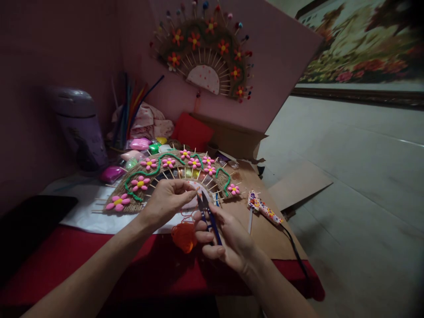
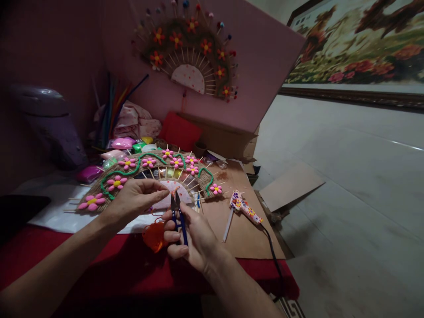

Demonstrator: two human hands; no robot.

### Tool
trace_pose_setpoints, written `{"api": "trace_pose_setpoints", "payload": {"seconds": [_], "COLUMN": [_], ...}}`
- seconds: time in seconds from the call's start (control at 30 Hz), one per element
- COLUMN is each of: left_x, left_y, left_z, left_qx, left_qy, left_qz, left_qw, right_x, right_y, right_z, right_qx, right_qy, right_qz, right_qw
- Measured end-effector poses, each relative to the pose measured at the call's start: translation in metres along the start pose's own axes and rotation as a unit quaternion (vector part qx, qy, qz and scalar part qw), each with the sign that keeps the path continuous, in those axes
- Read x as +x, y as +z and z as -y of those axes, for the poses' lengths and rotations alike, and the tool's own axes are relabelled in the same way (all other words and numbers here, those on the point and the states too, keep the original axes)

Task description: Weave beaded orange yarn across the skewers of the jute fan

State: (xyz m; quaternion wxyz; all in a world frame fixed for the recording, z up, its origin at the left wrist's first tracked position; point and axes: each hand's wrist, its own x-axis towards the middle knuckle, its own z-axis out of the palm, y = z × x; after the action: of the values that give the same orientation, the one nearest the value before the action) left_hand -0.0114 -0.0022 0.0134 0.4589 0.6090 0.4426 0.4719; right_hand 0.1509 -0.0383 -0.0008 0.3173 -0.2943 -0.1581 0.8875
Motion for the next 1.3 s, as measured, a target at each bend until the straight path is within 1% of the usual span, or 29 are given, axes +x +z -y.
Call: {"api": "trace_pose_setpoints", "payload": {"seconds": [0.17, 0.27, 0.4, 0.53, 0.83, 0.93, 1.03, 1.1, 1.13, 1.17, 1.23, 1.27, 1.3], "left_x": [-0.001, 0.000, 0.002, 0.001, 0.000, 0.001, 0.002, 0.002, 0.002, 0.002, 0.001, 0.001, 0.000], "left_y": [0.000, 0.000, 0.000, 0.000, 0.002, 0.001, 0.000, -0.002, -0.002, -0.002, -0.002, -0.002, -0.002], "left_z": [0.001, 0.006, 0.011, 0.010, 0.006, 0.005, 0.004, 0.003, 0.003, 0.002, 0.001, 0.000, 0.000], "left_qx": [0.006, 0.017, 0.041, 0.064, 0.046, 0.029, -0.021, -0.057, -0.073, -0.087, -0.105, -0.111, -0.116], "left_qy": [0.005, 0.006, -0.003, -0.014, -0.021, -0.045, -0.082, -0.101, -0.106, -0.107, -0.103, -0.100, -0.098], "left_qz": [0.007, 0.014, 0.026, 0.026, 0.015, 0.004, -0.010, -0.014, -0.014, -0.013, -0.012, -0.010, -0.008], "left_qw": [1.000, 1.000, 0.999, 0.998, 0.999, 0.999, 0.996, 0.993, 0.992, 0.990, 0.989, 0.989, 0.988], "right_x": [0.001, -0.001, -0.001, 0.001, 0.003, 0.003, 0.003, 0.003, 0.003, 0.003, 0.005, 0.005, 0.007], "right_y": [-0.006, -0.007, -0.008, -0.010, -0.012, -0.013, -0.013, -0.012, -0.011, -0.010, -0.007, -0.005, -0.003], "right_z": [0.004, 0.004, 0.002, 0.001, -0.002, -0.002, -0.001, 0.001, 0.002, 0.004, 0.008, 0.009, 0.010], "right_qx": [-0.005, 0.000, 0.013, 0.019, 0.022, 0.025, 0.003, -0.057, -0.105, -0.159, -0.270, -0.315, -0.352], "right_qy": [0.003, -0.001, -0.018, -0.034, -0.063, -0.093, -0.157, -0.228, -0.275, -0.324, -0.399, -0.419, -0.428], "right_qz": [0.033, 0.039, 0.037, 0.029, 0.001, -0.014, -0.045, -0.088, -0.117, -0.147, -0.196, -0.211, -0.220], "right_qw": [0.999, 0.999, 0.999, 0.999, 0.998, 0.995, 0.987, 0.968, 0.949, 0.921, 0.854, 0.825, 0.803]}}
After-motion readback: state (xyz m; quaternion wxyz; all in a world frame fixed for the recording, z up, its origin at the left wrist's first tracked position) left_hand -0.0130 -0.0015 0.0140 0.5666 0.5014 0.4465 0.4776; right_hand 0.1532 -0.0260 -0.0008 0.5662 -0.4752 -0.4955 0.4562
